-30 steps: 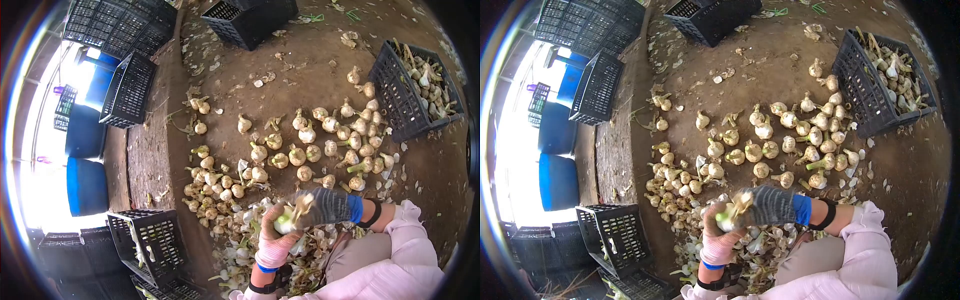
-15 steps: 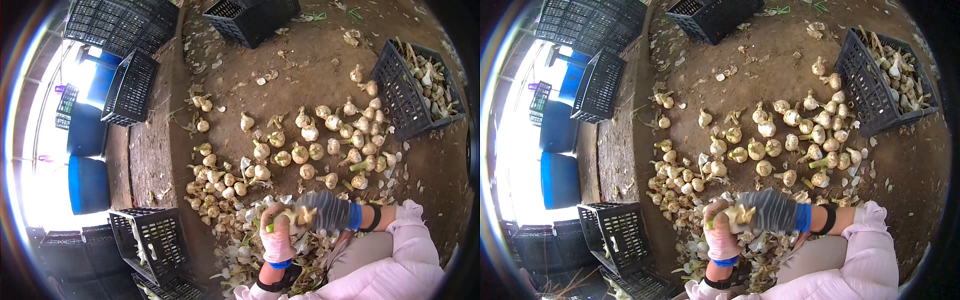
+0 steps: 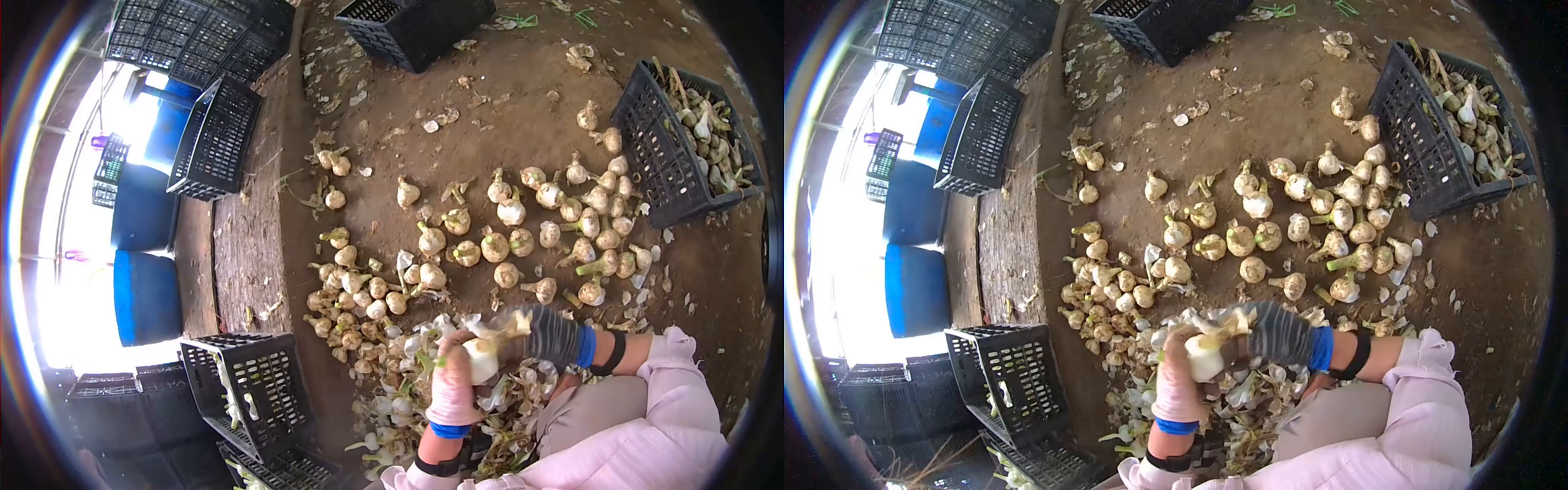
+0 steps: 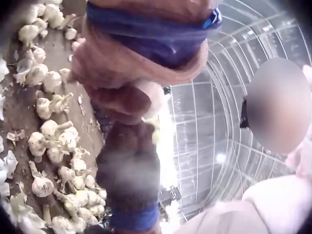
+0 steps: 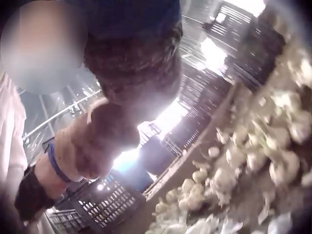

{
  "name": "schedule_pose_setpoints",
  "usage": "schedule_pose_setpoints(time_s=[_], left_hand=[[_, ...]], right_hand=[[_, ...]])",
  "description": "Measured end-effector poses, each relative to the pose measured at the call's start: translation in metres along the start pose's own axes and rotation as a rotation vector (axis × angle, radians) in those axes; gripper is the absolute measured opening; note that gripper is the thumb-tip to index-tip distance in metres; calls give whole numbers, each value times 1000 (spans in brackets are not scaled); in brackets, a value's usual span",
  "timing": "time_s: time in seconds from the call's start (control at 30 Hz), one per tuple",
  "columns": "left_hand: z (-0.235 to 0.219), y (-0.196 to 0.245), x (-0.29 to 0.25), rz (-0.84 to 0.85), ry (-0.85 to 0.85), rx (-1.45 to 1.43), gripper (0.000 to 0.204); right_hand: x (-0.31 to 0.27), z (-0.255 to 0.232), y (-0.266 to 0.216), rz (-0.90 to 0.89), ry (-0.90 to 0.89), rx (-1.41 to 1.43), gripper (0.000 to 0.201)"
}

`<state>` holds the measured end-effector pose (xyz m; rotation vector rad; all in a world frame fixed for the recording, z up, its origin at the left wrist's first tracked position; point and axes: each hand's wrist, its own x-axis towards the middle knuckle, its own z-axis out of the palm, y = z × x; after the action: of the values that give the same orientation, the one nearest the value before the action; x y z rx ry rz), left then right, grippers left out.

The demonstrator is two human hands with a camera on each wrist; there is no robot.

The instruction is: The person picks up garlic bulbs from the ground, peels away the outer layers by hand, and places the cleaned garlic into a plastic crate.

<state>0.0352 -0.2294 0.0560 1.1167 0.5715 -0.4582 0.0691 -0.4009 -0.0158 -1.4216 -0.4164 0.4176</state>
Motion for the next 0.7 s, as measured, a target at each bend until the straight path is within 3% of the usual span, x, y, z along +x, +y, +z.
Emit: schedule_pose_setpoints(time_s=[0.03,0.07,0.13,0.23,0.27,0.37,0.4,0.5,0.57,0.63,0.7], left_hand=[[2,6,0,-46,17,-47,67],[-8,0,0,39,14,36,63],[-12,-3,4,117,19,57,63],[-13,-13,4,260,-15,98,63],[-12,-15,5,285,-5,152,62],[-11,-19,4,285,-10,179,57],[-11,-20,3,274,-16,166,55],[-4,-12,4,129,21,60,56],[-3,-8,5,103,60,50,60],[-6,-12,4,226,50,131,62],[-9,-20,7,256,120,136,63]], right_hand=[[-5,-5,28,158,-111,226,37],[-9,-14,52,314,-223,450,39],[3,-14,2,176,-185,-257,40],[15,-8,-11,165,-208,-63,45],[21,-10,-19,224,-313,-111,50],[19,7,-34,136,-212,-512,52],[21,3,-39,90,-182,-288,43],[14,-9,-33,552,-267,252,36],[8,-9,-24,326,-224,118,32],[7,-6,-27,111,-133,-29,32],[6,2,-31,-18,-129,-368,31]])
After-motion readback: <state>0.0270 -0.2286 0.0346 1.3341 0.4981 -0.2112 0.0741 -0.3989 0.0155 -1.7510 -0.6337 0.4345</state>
